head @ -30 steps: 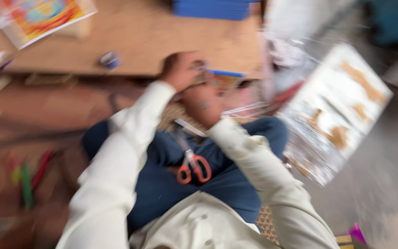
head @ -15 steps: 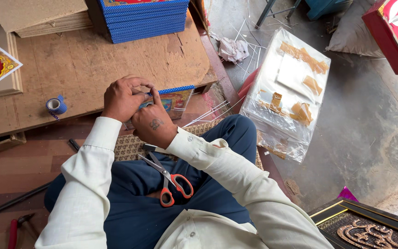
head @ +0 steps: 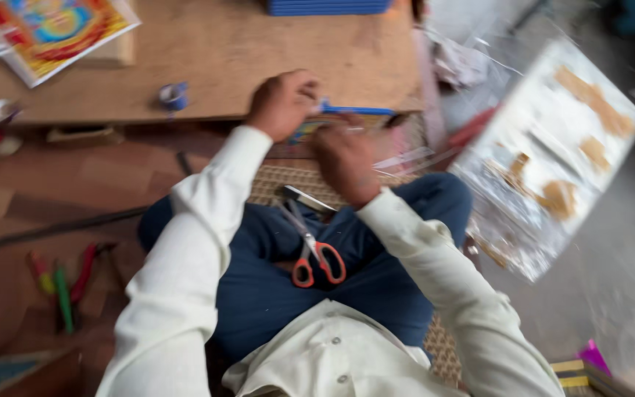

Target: The person sits on the floor and assembles a religious art piece by applying blue patterned tape to the edges of a printed image mounted on cardboard. They use scissors to trim the tape and a metal ruler to ensure straight edges, repeating the process for multiple sides.

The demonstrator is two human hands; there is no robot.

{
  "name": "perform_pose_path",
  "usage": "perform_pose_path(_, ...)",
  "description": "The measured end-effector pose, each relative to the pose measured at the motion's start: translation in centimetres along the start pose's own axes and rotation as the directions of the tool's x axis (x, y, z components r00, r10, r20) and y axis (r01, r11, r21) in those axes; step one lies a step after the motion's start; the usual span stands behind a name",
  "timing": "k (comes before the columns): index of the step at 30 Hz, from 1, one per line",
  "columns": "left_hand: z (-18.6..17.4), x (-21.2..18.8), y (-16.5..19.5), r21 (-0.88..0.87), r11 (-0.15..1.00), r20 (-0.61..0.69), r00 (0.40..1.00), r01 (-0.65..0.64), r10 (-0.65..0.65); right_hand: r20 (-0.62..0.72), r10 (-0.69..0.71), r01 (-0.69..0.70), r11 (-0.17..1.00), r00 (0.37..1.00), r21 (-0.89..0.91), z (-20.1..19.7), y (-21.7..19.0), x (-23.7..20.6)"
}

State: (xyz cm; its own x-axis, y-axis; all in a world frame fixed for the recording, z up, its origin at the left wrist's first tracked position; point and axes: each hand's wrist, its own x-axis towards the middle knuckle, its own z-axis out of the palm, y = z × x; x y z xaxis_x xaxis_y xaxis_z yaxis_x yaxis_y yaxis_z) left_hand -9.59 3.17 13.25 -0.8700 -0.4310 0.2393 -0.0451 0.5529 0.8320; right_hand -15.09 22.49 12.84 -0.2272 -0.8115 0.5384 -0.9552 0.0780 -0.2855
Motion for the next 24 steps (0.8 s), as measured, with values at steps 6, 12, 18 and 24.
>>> perform_pose_path(6, 0.0, 2.6, -1.3, 0.096, 0.995, 0.082, 0.996, -0.030, 0.022, -0.295, 0.172, -0.131, 0.979, 0.940, 0.154, -1.5, 1.8, 1.4)
perform_pose_path(12, 1.2, 4.7, -2.6, 0.005, 0.996, 0.184, 0.979, 0.093, -0.093, -0.298, 0.266, -0.226, 0.961, 0.917, 0.161, -1.5, 1.2, 1.8)
perform_pose_path(18, 2.0, 5.4, -4.1, -0.104, 0.994, 0.278, 0.961, 0.011, 0.019, -0.373, 0.169, -0.150, 0.985, 0.912, 0.079, -1.2, 1.8, 2.0)
perform_pose_path(24, 2.1, 4.7, -1.9, 0.050, 0.986, 0.307, 0.937, 0.158, -0.166, -0.342, 0.234, -0.230, 0.972, 0.910, 0.053, -1.4, 1.5, 1.7)
